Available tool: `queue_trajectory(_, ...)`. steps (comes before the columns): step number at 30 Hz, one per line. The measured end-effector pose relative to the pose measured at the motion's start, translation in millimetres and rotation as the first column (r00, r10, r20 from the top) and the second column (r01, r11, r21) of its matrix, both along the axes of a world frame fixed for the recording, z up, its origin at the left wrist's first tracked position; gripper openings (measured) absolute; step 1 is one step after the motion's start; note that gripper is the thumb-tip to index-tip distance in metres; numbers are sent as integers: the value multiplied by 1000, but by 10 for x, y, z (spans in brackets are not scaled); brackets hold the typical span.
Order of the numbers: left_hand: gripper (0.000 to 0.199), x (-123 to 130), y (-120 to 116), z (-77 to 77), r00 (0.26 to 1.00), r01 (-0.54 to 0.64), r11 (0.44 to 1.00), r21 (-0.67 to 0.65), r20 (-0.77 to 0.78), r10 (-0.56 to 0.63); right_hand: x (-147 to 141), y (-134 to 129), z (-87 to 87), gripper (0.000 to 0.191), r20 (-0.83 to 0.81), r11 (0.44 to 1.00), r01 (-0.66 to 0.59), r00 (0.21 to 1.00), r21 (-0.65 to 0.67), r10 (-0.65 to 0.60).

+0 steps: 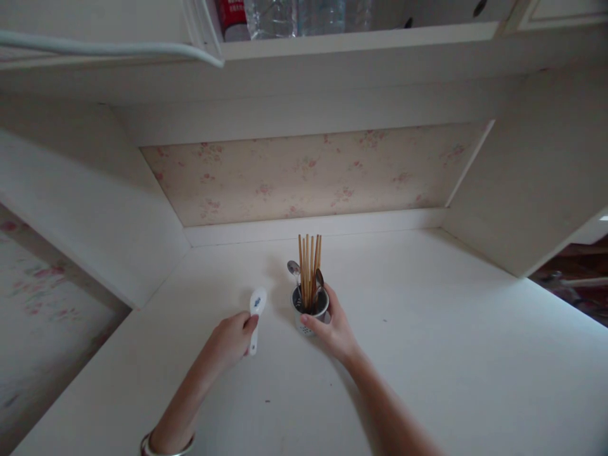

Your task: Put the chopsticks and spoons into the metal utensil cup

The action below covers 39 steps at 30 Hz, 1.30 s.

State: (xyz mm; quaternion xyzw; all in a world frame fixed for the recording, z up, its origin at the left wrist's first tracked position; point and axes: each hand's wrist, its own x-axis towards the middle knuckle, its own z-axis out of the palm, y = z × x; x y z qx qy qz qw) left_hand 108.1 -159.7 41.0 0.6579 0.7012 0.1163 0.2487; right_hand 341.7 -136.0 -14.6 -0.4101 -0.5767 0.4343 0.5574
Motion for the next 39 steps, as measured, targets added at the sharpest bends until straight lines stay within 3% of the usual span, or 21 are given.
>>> queue_trajectory(4, 45, 170, 56, 406, 934, -27, 993, 115, 358, -16, -1, -13, 34, 82, -1, 1000, -9, 1000, 25, 9)
queue_trajectory(7, 46, 373, 119, 724, 941, -64, 962, 266, 338, -31, -6, -24, 66, 80, -11, 999, -16, 1000, 31, 17)
queue_trajectory(10, 46, 580, 209, 876, 953, -21, 927, 373, 288, -94, -16, -32, 95, 79, -41, 999, -36, 998, 38, 38)
queue_trajectory(13, 41, 743, 293, 797, 963, 2, 889, 459, 238, -125, -22, -36, 107, 79, -55, 998, -36, 998, 51, 39)
queue_trajectory(18, 39, 871, 347, 450, 979, 72, 848, 525, 124, -160, -23, -31, 99, 78, -28, 999, -17, 999, 40, 18)
queue_trajectory(22, 41, 898, 350, 275, 985, 148, 836, 528, -7, -171, -25, -34, 130, 78, -43, 999, -37, 998, 39, 38)
queue_trajectory(29, 34, 909, 354, 197, 984, 176, 863, 474, -112, -139, -26, -54, 189, 70, -19, 999, -24, 1000, 38, 24)
queue_trajectory(33, 25, 878, 344, 183, 987, 161, 866, 473, -62, -150, -36, -62, 213, 64, -49, 997, -47, 998, 59, 50)
queue_trajectory(39, 24, 827, 298, 190, 985, 83, 861, 502, 89, -147, -32, -47, 166, 75, -56, 998, -25, 998, 62, 29)
